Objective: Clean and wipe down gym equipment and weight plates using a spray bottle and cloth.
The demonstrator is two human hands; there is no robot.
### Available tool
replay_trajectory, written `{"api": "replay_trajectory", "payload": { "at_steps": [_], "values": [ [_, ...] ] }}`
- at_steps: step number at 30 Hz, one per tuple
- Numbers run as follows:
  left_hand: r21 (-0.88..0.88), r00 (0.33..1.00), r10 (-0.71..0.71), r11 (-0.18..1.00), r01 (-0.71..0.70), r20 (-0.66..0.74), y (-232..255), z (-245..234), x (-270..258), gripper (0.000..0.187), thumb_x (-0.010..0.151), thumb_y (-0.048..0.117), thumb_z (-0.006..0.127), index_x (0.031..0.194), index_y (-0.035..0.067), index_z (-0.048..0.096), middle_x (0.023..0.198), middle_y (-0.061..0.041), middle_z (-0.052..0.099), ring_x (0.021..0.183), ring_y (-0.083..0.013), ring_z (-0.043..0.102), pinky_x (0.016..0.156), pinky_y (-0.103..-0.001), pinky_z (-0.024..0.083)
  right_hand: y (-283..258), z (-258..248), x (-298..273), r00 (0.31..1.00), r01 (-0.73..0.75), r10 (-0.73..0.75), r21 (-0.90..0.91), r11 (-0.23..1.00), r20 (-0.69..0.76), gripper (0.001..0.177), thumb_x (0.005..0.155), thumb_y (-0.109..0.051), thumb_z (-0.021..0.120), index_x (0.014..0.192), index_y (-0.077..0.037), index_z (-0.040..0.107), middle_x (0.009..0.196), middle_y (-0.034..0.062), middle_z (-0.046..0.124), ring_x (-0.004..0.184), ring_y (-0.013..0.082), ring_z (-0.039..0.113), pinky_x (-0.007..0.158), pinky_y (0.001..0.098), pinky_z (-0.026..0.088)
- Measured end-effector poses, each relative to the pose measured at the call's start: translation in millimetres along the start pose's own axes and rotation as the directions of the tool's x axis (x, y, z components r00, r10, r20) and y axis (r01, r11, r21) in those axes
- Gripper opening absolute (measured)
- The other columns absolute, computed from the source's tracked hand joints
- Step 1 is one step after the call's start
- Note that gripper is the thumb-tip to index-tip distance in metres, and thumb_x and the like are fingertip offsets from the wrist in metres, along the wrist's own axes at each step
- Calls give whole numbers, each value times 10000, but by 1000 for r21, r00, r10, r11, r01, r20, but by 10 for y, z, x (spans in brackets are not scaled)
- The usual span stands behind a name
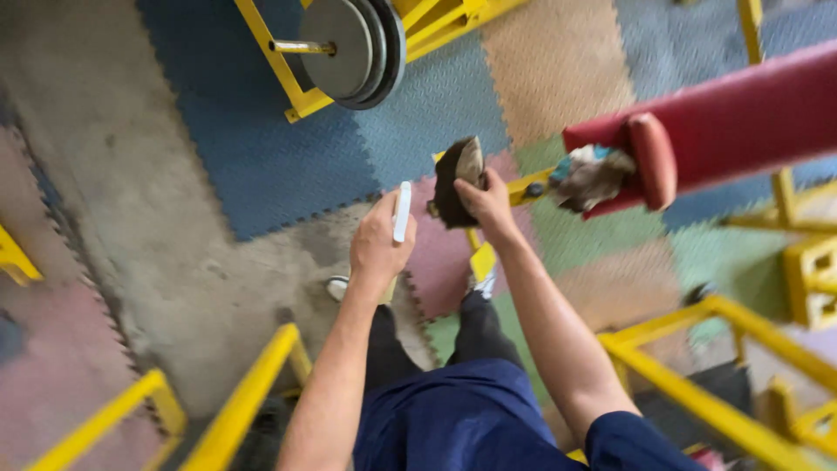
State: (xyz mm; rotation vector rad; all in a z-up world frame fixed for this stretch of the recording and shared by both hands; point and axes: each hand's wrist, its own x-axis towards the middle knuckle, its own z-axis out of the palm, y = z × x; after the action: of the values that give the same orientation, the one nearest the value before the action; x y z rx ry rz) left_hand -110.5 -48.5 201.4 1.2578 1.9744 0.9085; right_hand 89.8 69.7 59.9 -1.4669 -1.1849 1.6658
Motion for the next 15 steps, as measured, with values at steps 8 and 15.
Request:
{"api": "replay_trajectory", "payload": {
  "at_steps": [8, 15],
  "values": [
    [-54, 992, 109, 993, -106, 71, -383, -956, 82, 306, 913, 196, 585, 1179, 64, 658, 960, -233, 716, 909, -460, 686, 796, -538, 543, -289, 668, -317, 992, 25, 11, 277, 961, -128, 265, 931, -66, 698, 1192, -26, 676, 1032, 11, 709, 909, 122, 663, 813, 295, 557],
    [-142, 943, 333, 934, -327, 20, -241, -1528, 437, 276, 934, 170, 599, 1168, 28, 630, 1033, -244, 699, 963, -464, 679, 809, -506, 561, -590, 920, -477, 986, 12, 67, 473, 881, -151, 318, 963, -94, 646, 1278, -52, 632, 1120, 20, 716, 999, 152, 696, 890, 319, 573]
  ]
}}
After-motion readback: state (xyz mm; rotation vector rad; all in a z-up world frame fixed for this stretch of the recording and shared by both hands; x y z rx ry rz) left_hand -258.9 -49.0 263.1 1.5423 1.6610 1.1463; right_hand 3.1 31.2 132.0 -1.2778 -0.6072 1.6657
